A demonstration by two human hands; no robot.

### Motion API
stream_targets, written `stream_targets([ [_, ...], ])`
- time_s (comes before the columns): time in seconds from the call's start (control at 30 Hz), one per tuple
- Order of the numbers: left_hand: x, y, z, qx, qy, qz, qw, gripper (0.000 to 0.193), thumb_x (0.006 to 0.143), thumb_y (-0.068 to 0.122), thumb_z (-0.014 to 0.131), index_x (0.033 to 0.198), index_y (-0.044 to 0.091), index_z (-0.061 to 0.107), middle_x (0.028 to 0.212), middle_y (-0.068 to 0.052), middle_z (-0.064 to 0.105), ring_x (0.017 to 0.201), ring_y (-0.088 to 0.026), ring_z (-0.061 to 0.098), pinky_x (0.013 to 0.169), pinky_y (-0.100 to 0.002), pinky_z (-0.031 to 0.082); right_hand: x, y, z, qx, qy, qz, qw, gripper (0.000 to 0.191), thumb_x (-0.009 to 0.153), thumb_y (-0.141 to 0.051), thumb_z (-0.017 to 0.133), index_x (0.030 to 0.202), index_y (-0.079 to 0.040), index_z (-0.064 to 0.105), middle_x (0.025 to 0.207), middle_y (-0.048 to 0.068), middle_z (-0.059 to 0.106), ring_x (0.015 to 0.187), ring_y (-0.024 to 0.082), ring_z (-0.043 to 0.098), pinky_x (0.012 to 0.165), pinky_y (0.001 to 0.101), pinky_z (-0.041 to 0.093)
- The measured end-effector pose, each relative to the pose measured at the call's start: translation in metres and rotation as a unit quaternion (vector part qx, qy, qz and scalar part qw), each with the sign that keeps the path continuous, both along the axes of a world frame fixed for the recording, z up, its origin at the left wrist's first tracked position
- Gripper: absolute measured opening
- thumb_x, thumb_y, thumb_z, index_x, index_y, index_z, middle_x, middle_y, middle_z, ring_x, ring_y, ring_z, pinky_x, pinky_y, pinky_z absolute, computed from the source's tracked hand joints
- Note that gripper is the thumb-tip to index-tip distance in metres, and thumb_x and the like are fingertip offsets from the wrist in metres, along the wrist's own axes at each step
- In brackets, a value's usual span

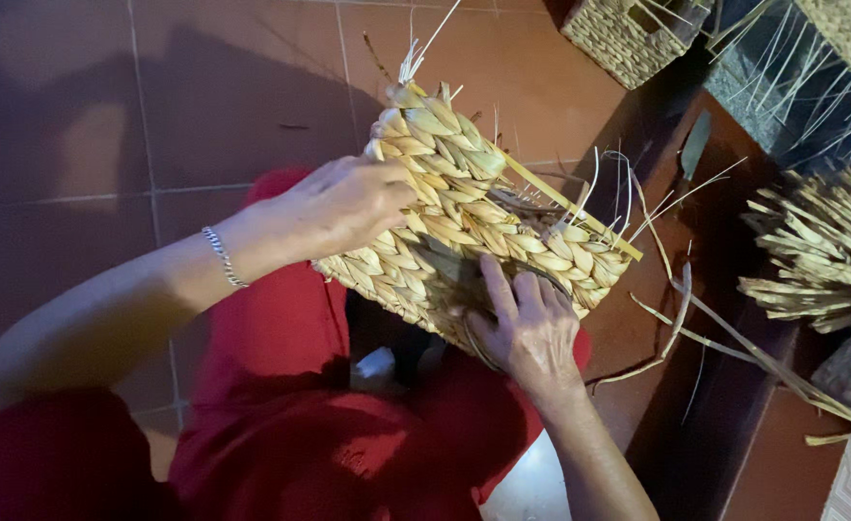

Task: The person sits on the floor weaving a water hyacinth basket, using scissors to trim protruding straw ends and tucking loose strands into the weave. They press the woven sides flat, fit a thin bamboo strip along the rim, and reach for additional strands to continue the weave.

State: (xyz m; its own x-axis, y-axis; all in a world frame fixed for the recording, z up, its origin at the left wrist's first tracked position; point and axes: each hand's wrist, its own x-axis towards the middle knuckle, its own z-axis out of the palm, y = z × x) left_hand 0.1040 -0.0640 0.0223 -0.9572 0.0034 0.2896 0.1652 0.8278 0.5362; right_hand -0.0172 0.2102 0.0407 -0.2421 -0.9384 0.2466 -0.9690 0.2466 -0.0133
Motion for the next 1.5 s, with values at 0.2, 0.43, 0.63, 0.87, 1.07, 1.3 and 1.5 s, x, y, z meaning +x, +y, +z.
stream_targets([
  [0.2, -0.006, -0.010, 0.014, 0.030, -0.065, 0.015, 0.997, 0.012, 0.092, 0.010, 0.063, 0.093, 0.000, 0.071, 0.094, -0.015, 0.068, 0.085, -0.035, 0.071, 0.078, -0.046, 0.057, 0.004, -0.015, 0.003, 0.003, 0.019, 0.007, 1.000, 0.084, 0.072, -0.033, 0.087, 0.148, -0.019, 0.054, 0.084, 0.010, 0.052, 0.072, 0.028, 0.061, 0.064, 0.0433, 0.053],
  [0.43, 0.014, -0.024, 0.022, 0.101, -0.034, -0.002, 0.994, 0.015, 0.088, 0.013, 0.069, 0.097, 0.001, 0.072, 0.095, -0.016, 0.070, 0.089, -0.039, 0.069, 0.076, -0.047, 0.055, 0.010, -0.040, 0.000, -0.003, 0.021, 0.032, 0.999, 0.085, 0.075, -0.033, 0.083, 0.152, -0.017, 0.051, 0.087, 0.011, 0.052, 0.077, 0.029, 0.061, 0.065, 0.0448, 0.053],
  [0.63, 0.010, -0.019, 0.018, 0.118, -0.035, 0.003, 0.992, 0.015, 0.088, 0.013, 0.070, 0.097, 0.001, 0.071, 0.095, -0.016, 0.070, 0.090, -0.039, 0.069, 0.077, -0.047, 0.054, 0.015, -0.056, -0.014, -0.022, 0.034, 0.055, 0.998, 0.081, 0.081, -0.040, 0.082, 0.151, -0.015, 0.050, 0.093, 0.011, 0.055, 0.078, 0.030, 0.061, 0.067, 0.0451, 0.054],
  [0.87, 0.012, -0.026, 0.014, 0.136, -0.007, -0.008, 0.991, 0.016, 0.091, 0.012, 0.069, 0.100, -0.002, 0.070, 0.094, -0.018, 0.069, 0.086, -0.038, 0.068, 0.076, -0.045, 0.055, 0.015, -0.056, -0.025, 0.022, 0.017, 0.059, 0.998, 0.078, 0.082, -0.033, 0.078, 0.150, -0.007, 0.052, 0.076, 0.009, 0.054, 0.058, 0.025, 0.058, 0.053, 0.0429, 0.050],
  [1.07, 0.010, -0.026, 0.011, 0.198, -0.034, -0.006, 0.980, 0.016, 0.096, 0.014, 0.066, 0.097, -0.002, 0.066, 0.083, -0.014, 0.069, 0.074, -0.028, 0.069, 0.068, -0.042, 0.053, 0.016, -0.055, -0.020, 0.011, 0.050, 0.071, 0.996, 0.077, 0.081, -0.034, 0.078, 0.148, -0.007, 0.054, 0.074, 0.007, 0.054, 0.057, 0.024, 0.057, 0.055, 0.0422, 0.049],
  [1.3, 0.011, -0.024, 0.019, 0.140, -0.024, 0.048, 0.989, 0.013, 0.102, 0.008, 0.058, 0.096, -0.003, 0.055, 0.078, -0.014, 0.061, 0.069, -0.028, 0.065, 0.062, -0.043, 0.052, 0.029, -0.047, -0.002, -0.045, -0.023, 0.065, 0.997, 0.074, 0.078, -0.043, 0.083, 0.141, -0.012, 0.060, 0.082, 0.009, 0.055, 0.068, 0.027, 0.059, 0.063, 0.0431, 0.050],
  [1.5, 0.001, -0.002, 0.002, 0.022, 0.058, 0.001, 0.998, 0.013, 0.094, 0.011, 0.064, 0.095, -0.001, 0.059, 0.095, -0.016, 0.059, 0.079, -0.031, 0.067, 0.066, -0.040, 0.059, 0.011, -0.016, 0.013, -0.013, -0.004, -0.006, 1.000, 0.081, 0.065, -0.035, 0.088, 0.139, -0.015, 0.063, 0.080, 0.009, 0.052, 0.072, 0.029, 0.059, 0.066, 0.0439, 0.051],
])
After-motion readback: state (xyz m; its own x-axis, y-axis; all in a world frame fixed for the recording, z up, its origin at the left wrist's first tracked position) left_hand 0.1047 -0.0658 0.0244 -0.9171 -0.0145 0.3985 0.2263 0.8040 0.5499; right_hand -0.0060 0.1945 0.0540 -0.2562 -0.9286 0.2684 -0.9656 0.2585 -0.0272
